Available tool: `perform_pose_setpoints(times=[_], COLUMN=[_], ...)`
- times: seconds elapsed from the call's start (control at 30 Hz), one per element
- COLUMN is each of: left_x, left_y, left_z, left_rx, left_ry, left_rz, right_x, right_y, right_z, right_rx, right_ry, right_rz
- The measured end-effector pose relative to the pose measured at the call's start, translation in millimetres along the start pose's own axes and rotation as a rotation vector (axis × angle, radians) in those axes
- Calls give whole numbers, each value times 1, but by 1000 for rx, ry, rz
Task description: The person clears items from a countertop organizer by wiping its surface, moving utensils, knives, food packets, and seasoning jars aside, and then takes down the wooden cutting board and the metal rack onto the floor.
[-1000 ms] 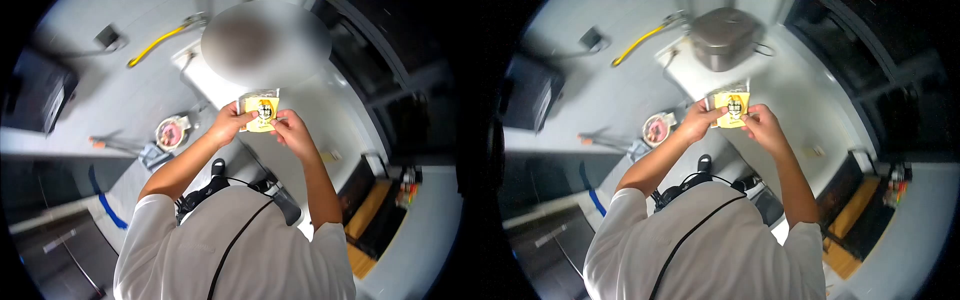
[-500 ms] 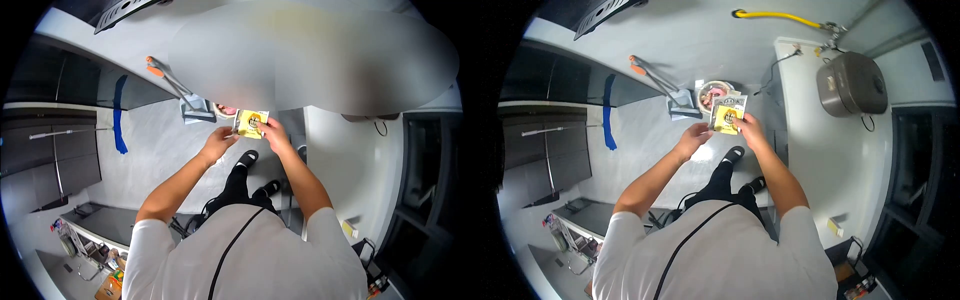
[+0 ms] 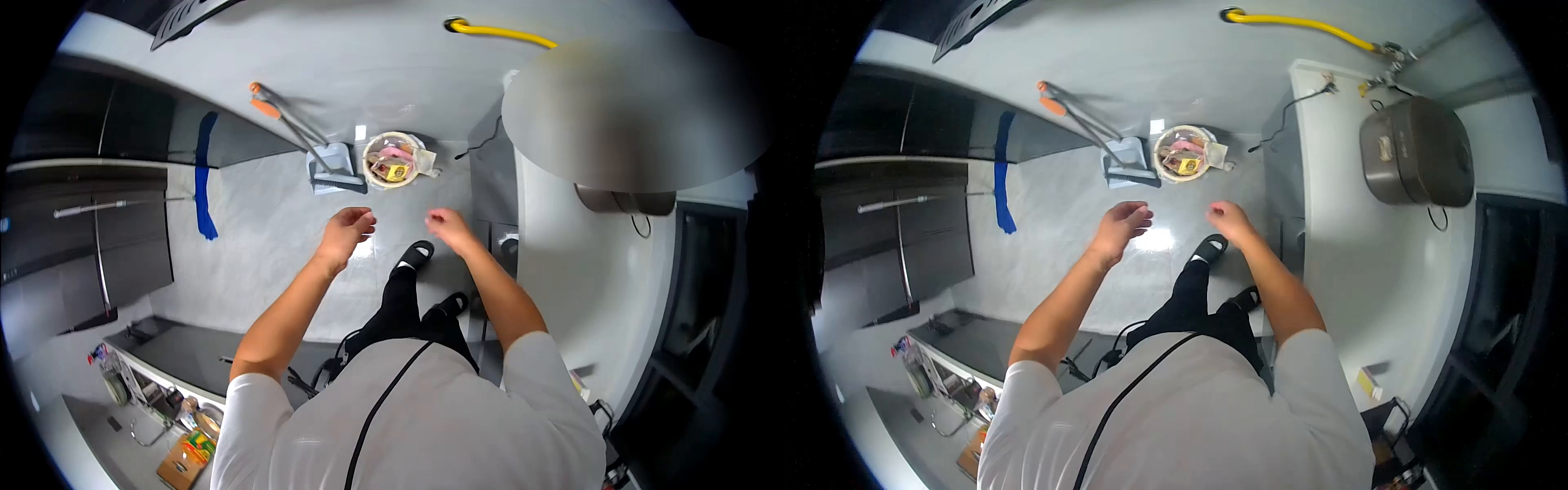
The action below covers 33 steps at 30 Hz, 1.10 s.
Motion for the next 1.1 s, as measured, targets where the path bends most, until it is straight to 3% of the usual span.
perform_pose_setpoints(times=[0.17,0.3,0.5,0.63,0.7,0.77,0.83,0.93,1.07,1.1], left_x=[-128,-257,-442,-548,-594,-634,-671,-703,-727,-729], left_y=[7,44,145,247,290,339,387,448,479,483], left_z=[29,49,28,-16,-44,-77,-104,-136,-171,-175], left_rx=[-3,-37,-105,-123,-151,-163,-171,-138,-139,-153], left_ry=[-136,-437,-732,-841,-854,-883,-914,-968,-1015,-1034], left_rz=[-338,-681,-1101,-1317,-1439,-1548,-1661,-1711,-1810,-1821], right_x=[63,132,190,192,190,193,210,250,293,296], right_y=[148,308,586,800,891,969,1034,1075,1075,1077], right_z=[-4,-36,27,40,40,47,100,109,137,143], right_rx=[260,169,101,-384,-625,-852,-946,-799,-1098,-1076], right_ry=[-34,29,-7,391,391,384,448,532,395,409], right_rz=[224,641,1381,1848,2047,2107,2111,2045,1509,1523])
Point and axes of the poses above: each hand's wrist, its own y-axis away from the middle knuckle, its own x-axis out of the back of the hand, z = x × y, the point moved 4 cm from there along -y, towards the middle knuckle, and after that the axes turned 3 degrees about x, right-handed, at the moved point
